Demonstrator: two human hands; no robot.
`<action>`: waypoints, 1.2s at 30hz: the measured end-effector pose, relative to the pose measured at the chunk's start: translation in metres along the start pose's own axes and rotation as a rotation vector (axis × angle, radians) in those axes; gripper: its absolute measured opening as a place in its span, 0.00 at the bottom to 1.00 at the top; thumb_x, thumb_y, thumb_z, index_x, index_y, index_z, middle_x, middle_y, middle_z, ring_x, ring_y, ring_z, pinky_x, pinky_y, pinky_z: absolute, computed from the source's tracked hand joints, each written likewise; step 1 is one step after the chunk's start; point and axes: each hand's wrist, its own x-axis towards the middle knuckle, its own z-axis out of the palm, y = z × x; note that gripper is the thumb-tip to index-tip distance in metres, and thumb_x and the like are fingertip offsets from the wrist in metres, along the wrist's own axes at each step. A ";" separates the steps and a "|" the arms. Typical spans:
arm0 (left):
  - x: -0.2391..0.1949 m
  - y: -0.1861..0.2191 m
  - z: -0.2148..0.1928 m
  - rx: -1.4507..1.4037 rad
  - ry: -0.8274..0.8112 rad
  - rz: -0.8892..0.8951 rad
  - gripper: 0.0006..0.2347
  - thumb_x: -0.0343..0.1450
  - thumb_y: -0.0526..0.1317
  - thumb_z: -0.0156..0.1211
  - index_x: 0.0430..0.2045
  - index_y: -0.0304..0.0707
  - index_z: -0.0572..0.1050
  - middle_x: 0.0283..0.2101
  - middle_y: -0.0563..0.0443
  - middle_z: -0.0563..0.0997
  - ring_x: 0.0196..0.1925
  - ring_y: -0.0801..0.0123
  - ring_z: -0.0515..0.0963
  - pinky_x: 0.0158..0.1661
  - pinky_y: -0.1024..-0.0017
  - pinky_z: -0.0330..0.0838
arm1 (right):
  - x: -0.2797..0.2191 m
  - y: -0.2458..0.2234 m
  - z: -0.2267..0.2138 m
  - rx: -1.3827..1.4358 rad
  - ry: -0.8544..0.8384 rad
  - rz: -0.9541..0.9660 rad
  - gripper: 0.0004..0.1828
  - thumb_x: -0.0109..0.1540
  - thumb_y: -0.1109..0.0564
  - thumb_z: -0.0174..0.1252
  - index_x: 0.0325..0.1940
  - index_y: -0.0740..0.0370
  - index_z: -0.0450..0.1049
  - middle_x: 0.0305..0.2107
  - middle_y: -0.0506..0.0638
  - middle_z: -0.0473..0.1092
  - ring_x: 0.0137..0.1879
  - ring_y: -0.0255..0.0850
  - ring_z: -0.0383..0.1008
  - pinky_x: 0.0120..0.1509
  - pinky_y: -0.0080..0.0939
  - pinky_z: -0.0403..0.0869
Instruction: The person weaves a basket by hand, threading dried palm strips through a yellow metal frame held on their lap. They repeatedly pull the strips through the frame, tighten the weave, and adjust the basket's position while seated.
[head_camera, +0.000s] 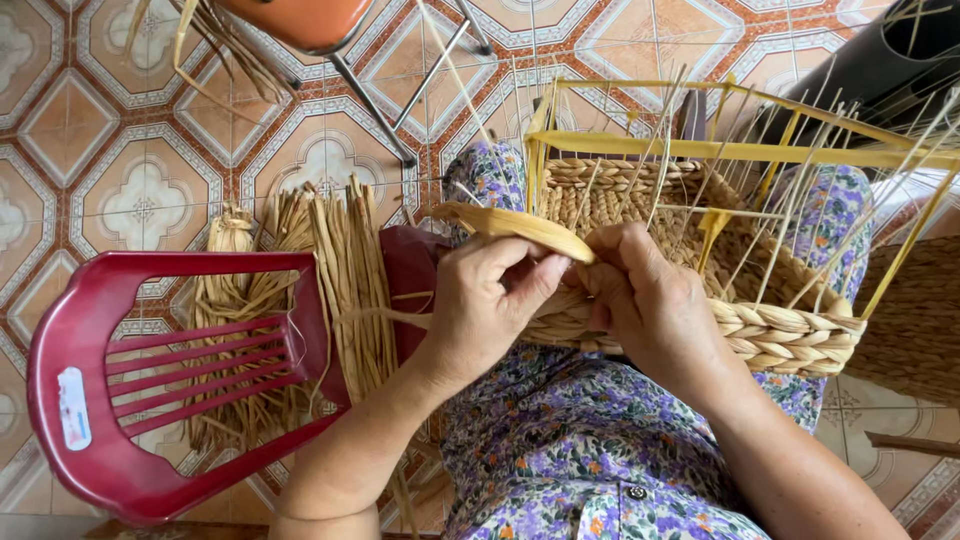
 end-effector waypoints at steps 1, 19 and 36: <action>-0.004 -0.005 0.004 0.036 0.052 0.109 0.06 0.76 0.39 0.61 0.39 0.36 0.80 0.38 0.47 0.82 0.35 0.68 0.82 0.37 0.72 0.79 | 0.001 0.000 0.000 -0.016 0.001 -0.048 0.05 0.68 0.63 0.51 0.48 0.63 0.67 0.23 0.49 0.74 0.24 0.34 0.76 0.27 0.36 0.74; -0.048 -0.018 0.001 -1.287 -0.098 -0.201 0.16 0.78 0.39 0.46 0.55 0.24 0.72 0.56 0.32 0.79 0.57 0.53 0.81 0.60 0.61 0.76 | 0.004 -0.005 0.012 -0.212 0.089 -0.212 0.05 0.63 0.60 0.60 0.43 0.62 0.77 0.27 0.52 0.79 0.28 0.38 0.81 0.29 0.39 0.77; -0.030 -0.016 -0.050 0.350 -0.623 -0.569 0.10 0.77 0.51 0.53 0.44 0.53 0.78 0.34 0.61 0.85 0.30 0.73 0.85 0.36 0.70 0.82 | 0.001 0.000 0.015 -0.002 0.084 -0.268 0.04 0.66 0.65 0.58 0.44 0.63 0.69 0.31 0.50 0.77 0.36 0.38 0.82 0.38 0.36 0.80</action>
